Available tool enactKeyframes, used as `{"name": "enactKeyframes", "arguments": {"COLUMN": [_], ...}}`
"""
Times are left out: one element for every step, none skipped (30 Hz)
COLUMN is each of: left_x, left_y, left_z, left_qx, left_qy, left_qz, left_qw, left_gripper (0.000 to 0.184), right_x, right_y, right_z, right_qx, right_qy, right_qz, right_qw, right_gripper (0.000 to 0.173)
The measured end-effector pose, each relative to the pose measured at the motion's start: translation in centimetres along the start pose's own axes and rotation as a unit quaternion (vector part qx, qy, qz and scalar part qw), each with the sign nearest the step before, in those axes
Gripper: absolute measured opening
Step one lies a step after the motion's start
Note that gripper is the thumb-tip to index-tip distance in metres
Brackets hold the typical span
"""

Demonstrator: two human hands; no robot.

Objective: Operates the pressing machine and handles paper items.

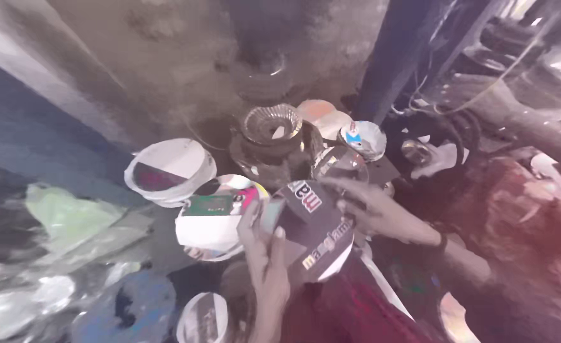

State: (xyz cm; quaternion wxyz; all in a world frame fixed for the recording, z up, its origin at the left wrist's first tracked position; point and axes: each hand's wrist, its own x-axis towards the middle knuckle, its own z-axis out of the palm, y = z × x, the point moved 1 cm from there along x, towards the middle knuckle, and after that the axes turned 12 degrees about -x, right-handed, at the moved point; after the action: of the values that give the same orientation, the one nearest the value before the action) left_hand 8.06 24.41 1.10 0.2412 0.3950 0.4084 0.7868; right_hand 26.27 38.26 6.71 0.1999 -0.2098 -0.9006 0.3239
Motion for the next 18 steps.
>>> {"name": "enactKeyframes", "arguments": {"left_x": [0.8, 1.5, 2.0, 2.4, 2.7, 2.8, 2.6, 2.4, 2.0, 1.5, 1.0, 0.4, 0.0, -0.4, -0.8, -1.0, -1.2, -1.3], "left_y": [0.2, 0.4, 0.6, 0.8, 1.1, 1.3, 1.4, 1.5, 1.5, 1.6, 1.6, 1.5, 1.3, 1.2, 1.1, 1.0, 0.9, 0.8], "left_z": [0.2, 0.4, 0.5, 0.3, 0.0, -0.4, -0.9, -1.3, -1.7, -2.1, -2.3, -2.5, -2.6, -2.7, -2.8, -2.9, -2.9, -2.9], "left_qx": [-0.008, -0.028, -0.053, -0.076, -0.096, -0.098, -0.090, -0.082, -0.078, -0.077, -0.076, -0.074, -0.073, -0.074, -0.083, -0.092, -0.098, -0.103], "left_qy": [-0.004, -0.004, -0.002, 0.008, 0.014, 0.015, 0.012, 0.006, 0.001, -0.010, -0.020, -0.026, -0.032, -0.035, -0.038, -0.037, -0.036, -0.036], "left_qz": [0.000, -0.016, -0.045, -0.077, -0.095, -0.103, -0.106, -0.108, -0.113, -0.120, -0.128, -0.131, -0.133, -0.136, -0.141, -0.146, -0.147, -0.146], "left_qw": [1.000, 0.999, 0.998, 0.994, 0.991, 0.990, 0.990, 0.991, 0.991, 0.990, 0.989, 0.988, 0.988, 0.987, 0.986, 0.984, 0.984, 0.983], "left_gripper": [0.068, 0.073, 0.077, 0.078, 0.076, 0.074, 0.073, 0.072, 0.071, 0.069, 0.067, 0.065, 0.062, 0.060, 0.060, 0.060, 0.061, 0.062], "right_x": [1.1, 2.4, 3.9, 5.6, 7.3, 9.2, 11.1, 12.8, 14.5, 16.2, 17.7, 18.8, 19.7, 20.3, 20.7, 21.2, 21.5, 21.6], "right_y": [0.3, 1.1, 2.1, 3.3, 4.5, 5.5, 6.6, 7.7, 9.0, 10.0, 10.5, 10.4, 10.0, 9.5, 9.1, 9.0, 8.9, 8.7], "right_z": [-0.4, -1.1, -1.7, -2.3, -2.8, -3.2, -3.3, -3.4, -3.4, -3.6, -3.7, -3.7, -3.8, -3.8, -3.7, -3.6, -3.5, -3.5], "right_qx": [0.049, 0.088, 0.112, 0.122, 0.118, 0.112, 0.113, 0.116, 0.111, 0.098, 0.096, 0.094, 0.087, 0.082, 0.078, 0.071, 0.063, 0.053], "right_qy": [-0.002, -0.006, -0.002, 0.010, 0.027, 0.049, 0.082, 0.109, 0.123, 0.123, 0.115, 0.105, 0.095, 0.086, 0.078, 0.071, 0.069, 0.070], "right_qz": [0.029, 0.050, 0.061, 0.072, 0.088, 0.113, 0.137, 0.147, 0.146, 0.132, 0.136, 0.149, 0.158, 0.164, 0.171, 0.176, 0.181, 0.187], "right_qw": [0.998, 0.995, 0.992, 0.990, 0.989, 0.986, 0.981, 0.976, 0.975, 0.979, 0.979, 0.979, 0.979, 0.979, 0.979, 0.979, 0.979, 0.978], "right_gripper": [0.041, 0.043, 0.044, 0.042, 0.039, 0.035, 0.029, 0.026, 0.025, 0.028, 0.031, 0.032, 0.030, 0.026, 0.023, 0.024, 0.025, 0.026]}}
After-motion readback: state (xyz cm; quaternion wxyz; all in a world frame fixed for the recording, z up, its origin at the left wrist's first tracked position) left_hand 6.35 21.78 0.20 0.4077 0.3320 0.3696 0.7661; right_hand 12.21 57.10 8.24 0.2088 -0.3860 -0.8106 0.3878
